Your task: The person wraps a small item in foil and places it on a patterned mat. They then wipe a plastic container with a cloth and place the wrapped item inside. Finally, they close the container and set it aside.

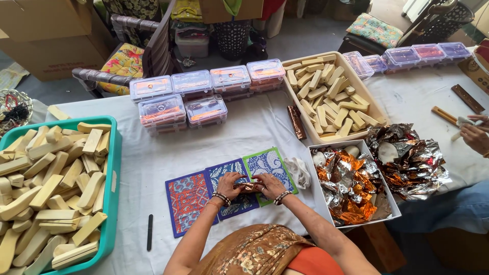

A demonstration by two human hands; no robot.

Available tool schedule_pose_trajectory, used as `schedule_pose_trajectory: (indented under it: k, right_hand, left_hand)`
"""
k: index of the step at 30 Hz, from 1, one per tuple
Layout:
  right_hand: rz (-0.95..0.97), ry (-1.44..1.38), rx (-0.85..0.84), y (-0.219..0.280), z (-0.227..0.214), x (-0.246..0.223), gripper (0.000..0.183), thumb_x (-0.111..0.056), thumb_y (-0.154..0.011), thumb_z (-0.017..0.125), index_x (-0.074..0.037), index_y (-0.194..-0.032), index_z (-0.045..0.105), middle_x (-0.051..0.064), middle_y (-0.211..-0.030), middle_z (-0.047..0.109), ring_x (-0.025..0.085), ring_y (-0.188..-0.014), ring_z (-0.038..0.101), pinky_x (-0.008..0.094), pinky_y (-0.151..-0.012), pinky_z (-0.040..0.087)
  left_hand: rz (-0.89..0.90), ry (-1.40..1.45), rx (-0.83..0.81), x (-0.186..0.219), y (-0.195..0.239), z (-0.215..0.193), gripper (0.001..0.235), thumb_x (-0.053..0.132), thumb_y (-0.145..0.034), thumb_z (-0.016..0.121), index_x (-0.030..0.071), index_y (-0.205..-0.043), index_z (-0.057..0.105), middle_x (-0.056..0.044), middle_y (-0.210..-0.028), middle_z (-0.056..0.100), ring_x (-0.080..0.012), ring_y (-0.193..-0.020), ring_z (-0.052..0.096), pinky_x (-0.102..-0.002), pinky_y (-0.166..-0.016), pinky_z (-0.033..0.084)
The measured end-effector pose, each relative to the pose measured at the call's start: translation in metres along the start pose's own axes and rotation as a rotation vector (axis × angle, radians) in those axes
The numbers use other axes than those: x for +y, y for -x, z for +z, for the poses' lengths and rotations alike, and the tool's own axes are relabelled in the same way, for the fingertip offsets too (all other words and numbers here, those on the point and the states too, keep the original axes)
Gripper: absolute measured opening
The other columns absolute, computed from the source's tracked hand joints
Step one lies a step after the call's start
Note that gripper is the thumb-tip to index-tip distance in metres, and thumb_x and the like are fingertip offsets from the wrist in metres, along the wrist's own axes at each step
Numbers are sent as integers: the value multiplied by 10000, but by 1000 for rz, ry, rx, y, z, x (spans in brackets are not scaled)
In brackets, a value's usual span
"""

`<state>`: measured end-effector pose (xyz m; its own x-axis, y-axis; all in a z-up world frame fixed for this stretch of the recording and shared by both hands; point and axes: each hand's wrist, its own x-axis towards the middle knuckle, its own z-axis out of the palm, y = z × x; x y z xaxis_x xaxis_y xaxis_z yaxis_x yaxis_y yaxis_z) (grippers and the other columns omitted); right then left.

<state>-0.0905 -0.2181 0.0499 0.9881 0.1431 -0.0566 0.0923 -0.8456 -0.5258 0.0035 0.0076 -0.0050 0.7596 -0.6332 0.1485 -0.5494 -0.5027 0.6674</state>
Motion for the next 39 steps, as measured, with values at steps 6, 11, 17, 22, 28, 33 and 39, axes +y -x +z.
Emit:
schedule_pose_trajectory:
  k: [6,11,17,22,28,33,39]
  right_hand:
    - [-63,42,166,15,30,9,276,-241,-970,662,-234,-1245,666,20,-1185,676,259,-1108,643,403,-934,524]
    - [-157,28,189,19,6,-11,494,-258,-803,784,-176,-1262,620,76,-1198,644,310,-1098,619,439,-903,502]
    - [-76,30,78,13,-5,-13,572,-181,-787,798,-209,-1319,591,59,-1184,657,297,-1122,635,430,-949,507]
    - [8,-199,-31,5,-2,6,561,-200,-841,798,-178,-1358,581,78,-1194,681,274,-1130,664,398,-971,526]
    - [236,-950,-31,-7,1,23,479,-228,-936,758,-95,-1377,629,80,-1202,727,191,-1066,682,331,-903,563]
    - [335,-1712,-143,-6,-25,-8,443,-307,-971,654,-156,-1381,579,24,-1162,713,160,-976,690,386,-745,587]
    - [283,-1670,-115,-20,-9,9,395,-332,-1070,583,-86,-1379,583,54,-1142,706,165,-957,687,369,-777,587]
  left_hand:
    - [11,-17,-88,5,26,-2,235,305,-996,673,258,-1209,760,-12,-1108,744,-233,-1082,706,-392,-956,552]
    - [185,55,52,15,30,-16,497,225,-740,813,147,-1218,701,-131,-1136,698,-333,-1031,664,-448,-885,527]
    - [139,40,35,-5,18,1,573,44,-720,691,190,-1274,699,-100,-1153,727,-321,-1063,678,-437,-929,539]
    - [-38,185,-73,-28,1,10,529,87,-781,722,196,-1297,696,-78,-1214,734,-277,-1124,706,-381,-981,568]
    - [-197,950,107,-25,-28,-21,833,216,-842,787,174,-1551,352,-63,-1246,693,-196,-1142,677,-371,-1003,561]
    - [-200,1507,-71,27,-32,-18,677,260,-919,724,175,-1508,403,31,-1348,639,-137,-1182,635,-376,-969,545]
    - [-138,1633,-46,24,-43,19,409,222,-1023,679,107,-1398,565,-21,-1309,654,-167,-1181,639,-377,-1010,547]
